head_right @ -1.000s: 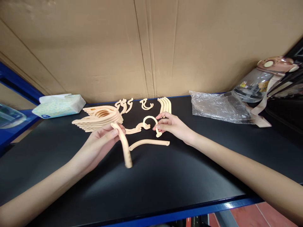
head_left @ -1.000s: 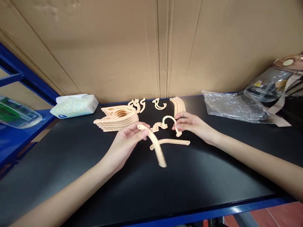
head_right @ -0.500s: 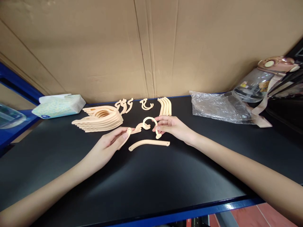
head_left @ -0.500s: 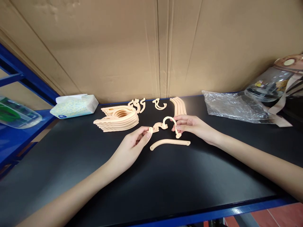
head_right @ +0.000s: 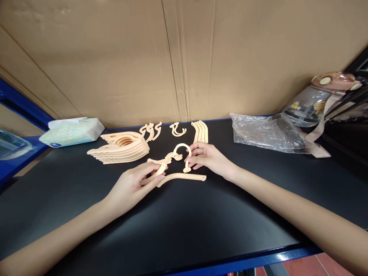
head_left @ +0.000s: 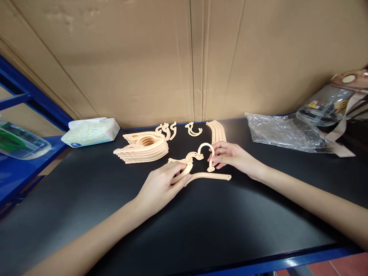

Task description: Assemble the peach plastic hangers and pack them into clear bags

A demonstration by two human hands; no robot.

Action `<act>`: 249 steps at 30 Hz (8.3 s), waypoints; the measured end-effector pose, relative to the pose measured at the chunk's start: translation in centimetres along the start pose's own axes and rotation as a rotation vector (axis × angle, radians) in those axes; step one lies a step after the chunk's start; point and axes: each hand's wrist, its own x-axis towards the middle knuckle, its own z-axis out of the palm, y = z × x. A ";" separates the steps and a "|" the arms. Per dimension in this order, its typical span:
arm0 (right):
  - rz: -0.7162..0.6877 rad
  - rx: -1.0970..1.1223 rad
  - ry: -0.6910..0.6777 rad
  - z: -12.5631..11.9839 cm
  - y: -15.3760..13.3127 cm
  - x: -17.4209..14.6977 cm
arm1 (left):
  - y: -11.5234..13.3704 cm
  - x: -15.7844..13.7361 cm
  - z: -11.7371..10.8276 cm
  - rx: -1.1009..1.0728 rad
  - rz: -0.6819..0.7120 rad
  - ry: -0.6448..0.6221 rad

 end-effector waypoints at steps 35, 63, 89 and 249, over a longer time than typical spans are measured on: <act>-0.018 0.076 0.010 1.6 -0.2 0.1 | 1.3 1.9 1.1 0.079 0.076 -0.072; -0.024 0.207 -0.021 1.0 0.3 0.3 | 0.3 0.8 1.6 0.095 0.303 0.031; -0.121 0.091 0.004 1.6 0.8 -0.6 | 0.9 0.1 1.9 0.266 0.357 0.094; -0.657 -1.331 -0.004 3.6 1.2 -2.9 | 2.1 1.3 -0.3 -0.875 -0.474 -0.165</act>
